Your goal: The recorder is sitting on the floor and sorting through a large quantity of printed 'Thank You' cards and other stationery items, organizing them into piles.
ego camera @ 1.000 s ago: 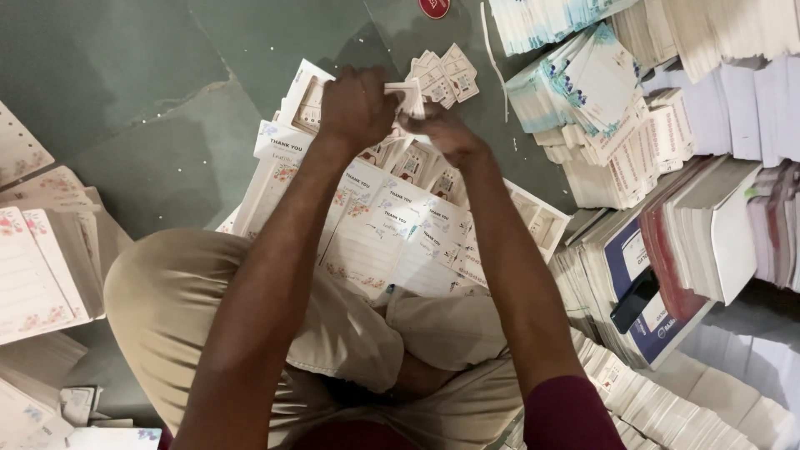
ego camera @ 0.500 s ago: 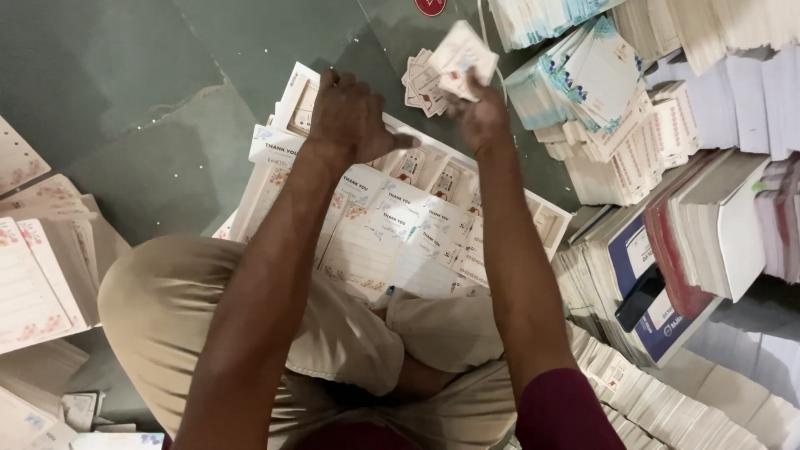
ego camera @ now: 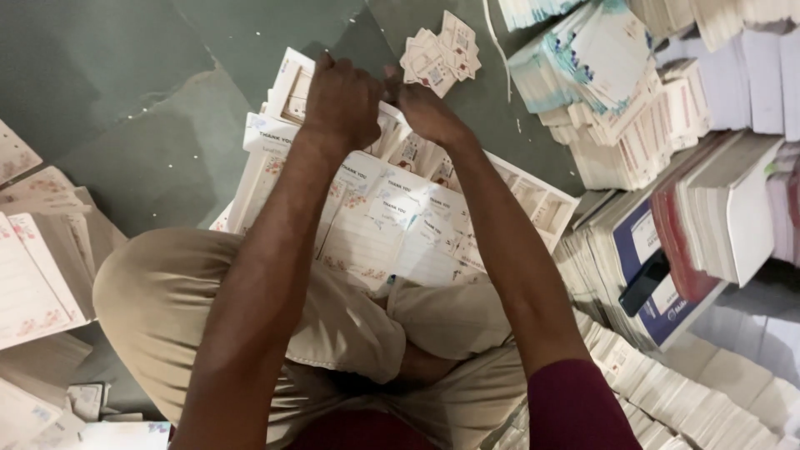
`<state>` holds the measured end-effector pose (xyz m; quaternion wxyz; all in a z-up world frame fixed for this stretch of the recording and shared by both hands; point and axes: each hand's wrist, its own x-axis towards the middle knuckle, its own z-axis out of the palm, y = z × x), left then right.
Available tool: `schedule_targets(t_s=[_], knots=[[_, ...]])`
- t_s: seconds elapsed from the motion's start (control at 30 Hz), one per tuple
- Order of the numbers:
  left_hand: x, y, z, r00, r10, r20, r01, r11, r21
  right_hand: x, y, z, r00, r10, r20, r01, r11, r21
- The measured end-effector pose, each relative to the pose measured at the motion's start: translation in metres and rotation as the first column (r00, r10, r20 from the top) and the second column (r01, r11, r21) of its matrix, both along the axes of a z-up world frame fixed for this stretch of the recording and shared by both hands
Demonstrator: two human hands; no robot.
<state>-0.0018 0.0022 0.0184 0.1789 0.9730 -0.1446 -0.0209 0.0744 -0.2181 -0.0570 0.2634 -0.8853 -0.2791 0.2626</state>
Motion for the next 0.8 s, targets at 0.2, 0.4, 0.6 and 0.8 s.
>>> schedule_targets(t_s=[0.2, 0.4, 0.6, 0.8], knots=[[0.002, 0.0, -0.015, 0.999, 0.031, 0.028, -0.028, 0.995, -0.094, 0.002, -0.002, -0.026, 0.947, 0.185, 0.264, -0.063, 0.909, -0.413], [-0.003, -0.001, -0.006, 0.997, 0.044, 0.064, -0.04, 0.997, -0.066, -0.021, 0.053, 0.088, 0.956, -0.291, -0.019, 0.263, 0.887, -0.38], [0.0, -0.005, -0.014, 0.998, 0.043, 0.056, -0.044, 0.999, 0.012, -0.029, 0.059, 0.089, 0.849, -0.125, -0.513, 0.28, 0.93, 0.236], [-0.001, -0.006, -0.008, 0.998, 0.059, 0.026, -0.058, 0.998, -0.016, -0.018, 0.035, 0.064, 0.755, -0.195, -0.626, 0.347, 0.929, 0.129]])
